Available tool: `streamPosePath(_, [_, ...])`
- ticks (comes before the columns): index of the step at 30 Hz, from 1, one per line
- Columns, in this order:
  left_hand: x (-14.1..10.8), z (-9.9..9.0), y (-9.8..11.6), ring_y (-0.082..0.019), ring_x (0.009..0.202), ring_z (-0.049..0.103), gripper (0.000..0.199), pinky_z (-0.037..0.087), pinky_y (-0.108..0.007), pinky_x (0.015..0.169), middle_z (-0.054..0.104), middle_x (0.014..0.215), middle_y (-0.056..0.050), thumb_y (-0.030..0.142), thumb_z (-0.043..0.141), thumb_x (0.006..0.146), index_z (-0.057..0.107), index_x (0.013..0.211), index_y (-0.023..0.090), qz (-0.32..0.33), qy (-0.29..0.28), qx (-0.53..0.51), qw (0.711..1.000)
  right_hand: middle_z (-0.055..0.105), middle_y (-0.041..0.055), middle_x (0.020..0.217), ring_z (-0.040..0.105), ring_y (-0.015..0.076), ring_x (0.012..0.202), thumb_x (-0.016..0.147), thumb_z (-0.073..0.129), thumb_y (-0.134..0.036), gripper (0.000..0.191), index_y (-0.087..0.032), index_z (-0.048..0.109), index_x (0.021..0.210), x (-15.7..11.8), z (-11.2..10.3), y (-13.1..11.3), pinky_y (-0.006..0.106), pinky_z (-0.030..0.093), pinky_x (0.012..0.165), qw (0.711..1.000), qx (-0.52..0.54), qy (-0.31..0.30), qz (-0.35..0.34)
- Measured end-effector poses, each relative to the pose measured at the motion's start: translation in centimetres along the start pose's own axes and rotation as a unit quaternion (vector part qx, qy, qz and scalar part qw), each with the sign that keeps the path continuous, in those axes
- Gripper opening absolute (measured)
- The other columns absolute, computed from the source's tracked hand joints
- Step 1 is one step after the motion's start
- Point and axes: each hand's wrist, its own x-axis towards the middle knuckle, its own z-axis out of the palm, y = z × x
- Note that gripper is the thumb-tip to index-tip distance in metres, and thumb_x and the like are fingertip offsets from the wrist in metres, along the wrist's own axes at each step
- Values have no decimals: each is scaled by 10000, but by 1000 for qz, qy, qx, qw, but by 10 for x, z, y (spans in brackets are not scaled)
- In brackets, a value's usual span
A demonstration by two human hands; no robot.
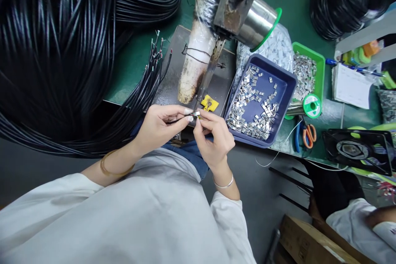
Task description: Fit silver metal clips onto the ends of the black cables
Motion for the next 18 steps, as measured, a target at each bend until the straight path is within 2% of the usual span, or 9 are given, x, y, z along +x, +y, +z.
streamPosePath(4, [0, 0, 1, -118, 612, 609, 130, 489, -201, 579, 705, 683, -23, 231, 726, 783, 777, 863, 141, 16, 12, 25, 1000, 763, 24, 1017, 732, 136, 847, 827, 695, -118, 142, -230, 642, 898, 2, 0, 0, 239, 588, 615, 1000, -1, -12, -11])
streamPosePath(9, [-1, -3, 3, -101, 594, 610, 172, 457, -179, 549, 740, 729, -35, 174, 661, 831, 781, 944, 125, 69, 20, 74, 995, 755, 25, 1058, 729, 137, 870, 805, 719, -96, 197, -236, 662, 931, 4, -1, -2, 251, 617, 682, 1000, -1, -19, -12])
streamPosePath(14, [-3, -5, -1, -107, 674, 671, 244, 488, -179, 613, 793, 914, -56, 110, 626, 842, 778, 1027, 156, 144, 9, 140, 980, 756, 37, 1063, 734, 147, 927, 816, 697, -103, 176, -232, 623, 910, 1, -2, 0, 260, 620, 735, 999, -3, -30, -28])
streamPosePath(18, [-5, -5, -4, -110, 695, 696, 226, 510, -176, 647, 800, 941, -69, 99, 625, 842, 771, 1011, 137, 165, 15, 163, 973, 762, 35, 1036, 737, 139, 908, 835, 678, -104, 164, -228, 605, 914, 0, -3, 0, 251, 603, 731, 999, -11, -33, -32])
